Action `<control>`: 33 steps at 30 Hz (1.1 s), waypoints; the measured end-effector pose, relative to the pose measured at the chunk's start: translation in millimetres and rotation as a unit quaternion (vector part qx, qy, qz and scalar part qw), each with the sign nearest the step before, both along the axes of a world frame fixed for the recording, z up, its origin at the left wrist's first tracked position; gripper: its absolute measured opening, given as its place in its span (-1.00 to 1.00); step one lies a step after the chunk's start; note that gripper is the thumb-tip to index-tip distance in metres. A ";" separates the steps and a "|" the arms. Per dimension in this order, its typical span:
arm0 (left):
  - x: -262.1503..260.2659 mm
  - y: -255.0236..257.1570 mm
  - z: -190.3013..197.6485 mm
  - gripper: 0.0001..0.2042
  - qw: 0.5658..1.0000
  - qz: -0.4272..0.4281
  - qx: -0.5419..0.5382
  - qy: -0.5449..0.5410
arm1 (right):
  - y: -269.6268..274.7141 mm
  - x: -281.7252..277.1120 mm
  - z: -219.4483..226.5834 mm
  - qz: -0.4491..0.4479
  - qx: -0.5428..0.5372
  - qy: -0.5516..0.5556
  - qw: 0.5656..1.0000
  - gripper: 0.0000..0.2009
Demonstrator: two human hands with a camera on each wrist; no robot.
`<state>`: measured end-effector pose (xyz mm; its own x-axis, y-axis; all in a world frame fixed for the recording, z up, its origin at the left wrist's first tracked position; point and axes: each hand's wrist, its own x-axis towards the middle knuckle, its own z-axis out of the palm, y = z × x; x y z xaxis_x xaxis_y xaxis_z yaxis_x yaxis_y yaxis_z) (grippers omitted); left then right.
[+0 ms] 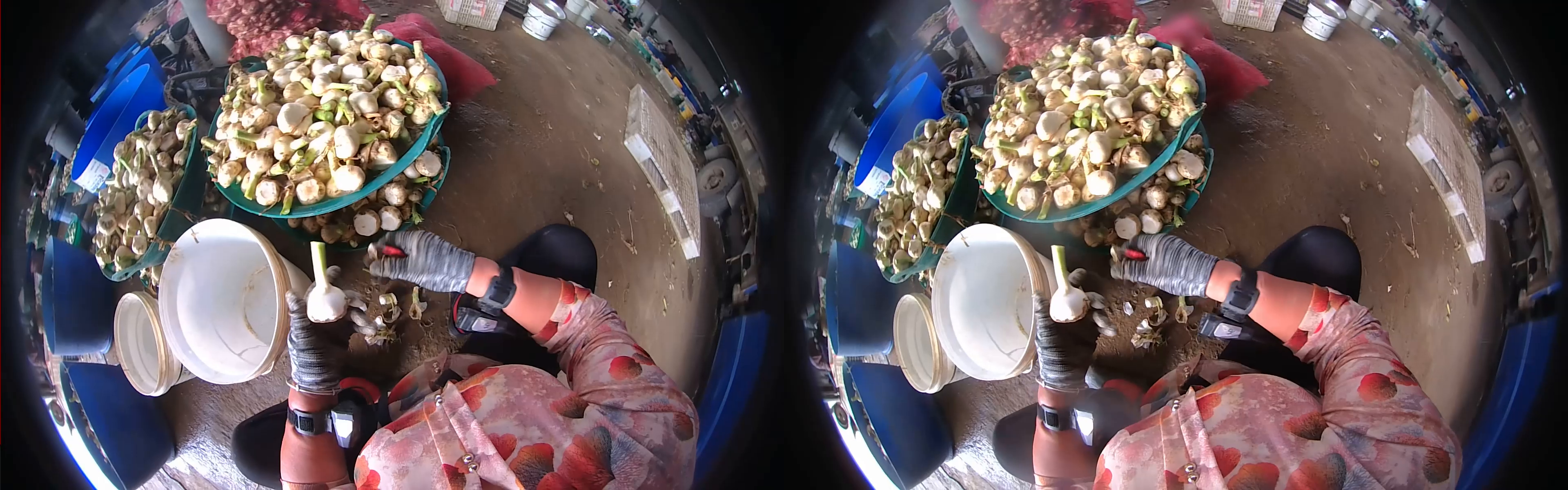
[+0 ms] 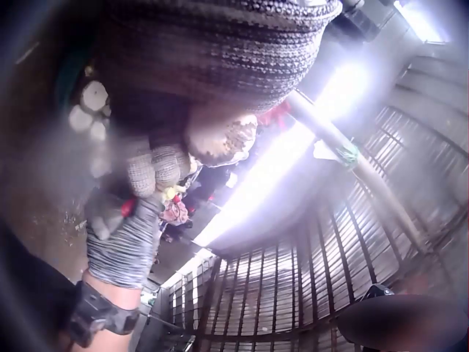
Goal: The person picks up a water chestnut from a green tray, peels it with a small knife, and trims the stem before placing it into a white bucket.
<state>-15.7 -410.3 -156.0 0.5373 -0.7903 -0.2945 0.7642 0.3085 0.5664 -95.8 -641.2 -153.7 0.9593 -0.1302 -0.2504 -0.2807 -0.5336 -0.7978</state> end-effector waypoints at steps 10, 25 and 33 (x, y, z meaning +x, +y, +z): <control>-14.1 -21.9 -3.1 -0.28 0.974 0.066 0.082 -0.201 | 39.4 -8.6 33.4 -0.074 0.059 -0.285 0.954 -0.82; -5.0 -11.7 -12.9 -0.34 0.949 0.056 0.200 -0.237 | 15.4 -16.8 63.0 -0.025 -0.101 -0.224 0.969 -0.71; -22.5 -21.3 1.1 -0.53 0.879 -0.006 0.335 -0.339 | 43.4 -15.0 44.4 0.165 -0.210 0.020 0.963 -0.75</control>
